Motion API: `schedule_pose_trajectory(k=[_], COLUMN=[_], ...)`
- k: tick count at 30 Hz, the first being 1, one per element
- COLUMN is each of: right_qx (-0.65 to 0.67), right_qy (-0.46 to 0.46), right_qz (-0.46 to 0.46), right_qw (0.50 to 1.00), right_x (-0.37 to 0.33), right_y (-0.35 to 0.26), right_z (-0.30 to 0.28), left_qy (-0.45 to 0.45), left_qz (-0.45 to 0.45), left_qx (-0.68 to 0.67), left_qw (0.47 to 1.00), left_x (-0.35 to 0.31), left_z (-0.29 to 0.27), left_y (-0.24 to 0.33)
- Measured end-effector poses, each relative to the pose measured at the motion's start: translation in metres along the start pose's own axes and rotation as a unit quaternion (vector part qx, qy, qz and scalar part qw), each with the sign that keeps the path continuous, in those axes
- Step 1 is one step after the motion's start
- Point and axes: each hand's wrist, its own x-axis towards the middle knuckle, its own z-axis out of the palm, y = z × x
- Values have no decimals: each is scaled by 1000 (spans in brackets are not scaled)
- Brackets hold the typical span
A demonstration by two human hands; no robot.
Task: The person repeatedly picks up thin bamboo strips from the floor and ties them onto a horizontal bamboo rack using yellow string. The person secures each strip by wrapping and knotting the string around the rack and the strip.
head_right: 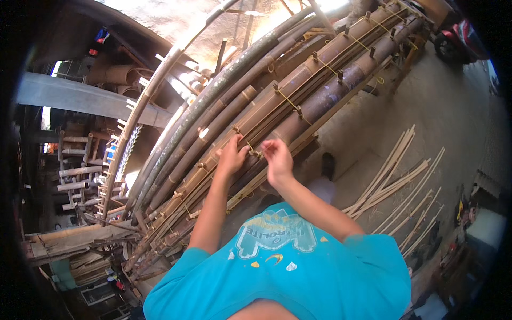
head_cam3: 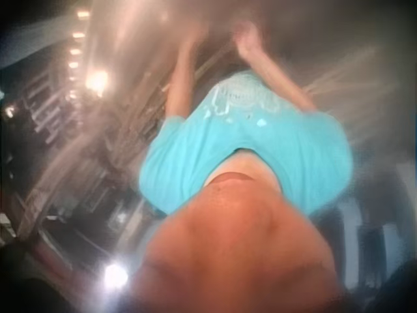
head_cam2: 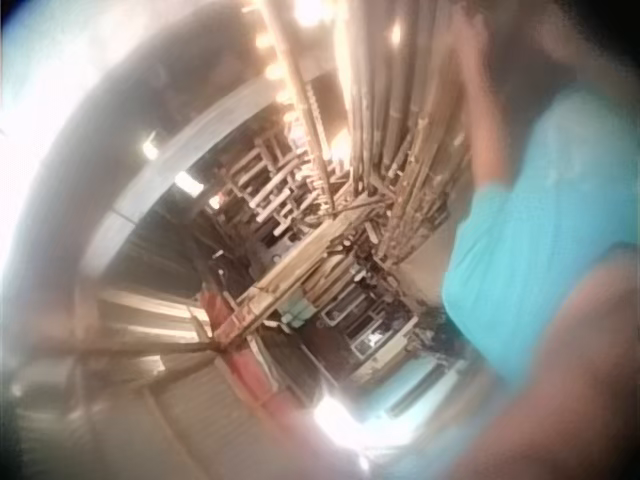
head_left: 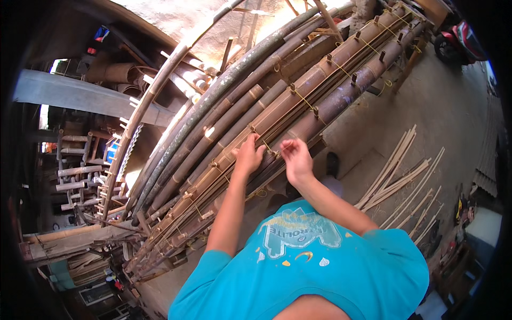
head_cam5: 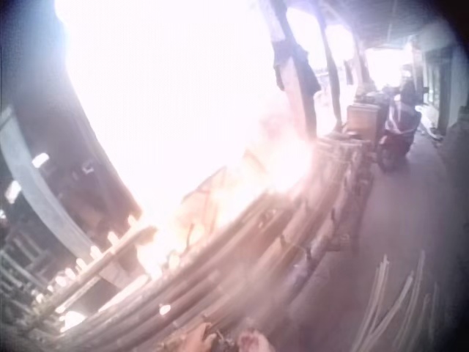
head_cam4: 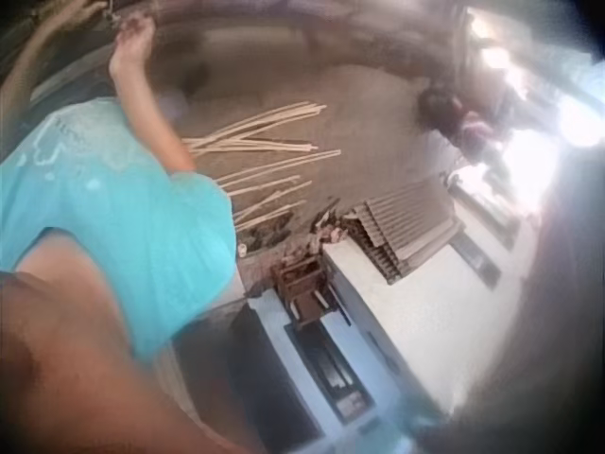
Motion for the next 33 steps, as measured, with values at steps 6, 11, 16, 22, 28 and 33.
schedule_pose_trajectory(k=[6,11,16,22,28,33], right_qx=[-750,-792,-530,-565,-565,-131], right_qy=[-331,-302,-547,-509,-484,-32], right_qz=[-99,-124,87,-128,-152,62], right_qw=[564,516,642,637,651,989], right_x=[-1,97,33,-27,-50,-64], right_y=[32,1,-74,-12,-36,-22], right_z=[117,95,125,-16,-12,-28], left_qy=[201,144,204,168,221,185], left_qz=[81,9,-12,17,-37,-40], left_qx=[-137,-61,-31,-221,-194,-66], left_qw=[966,988,978,961,955,980], left_x=[-6,-14,-18,-4,96,98], left_z=[7,-12,-1,-34,-57,-35], left_y=[2,25,-2,31,-8,-43])
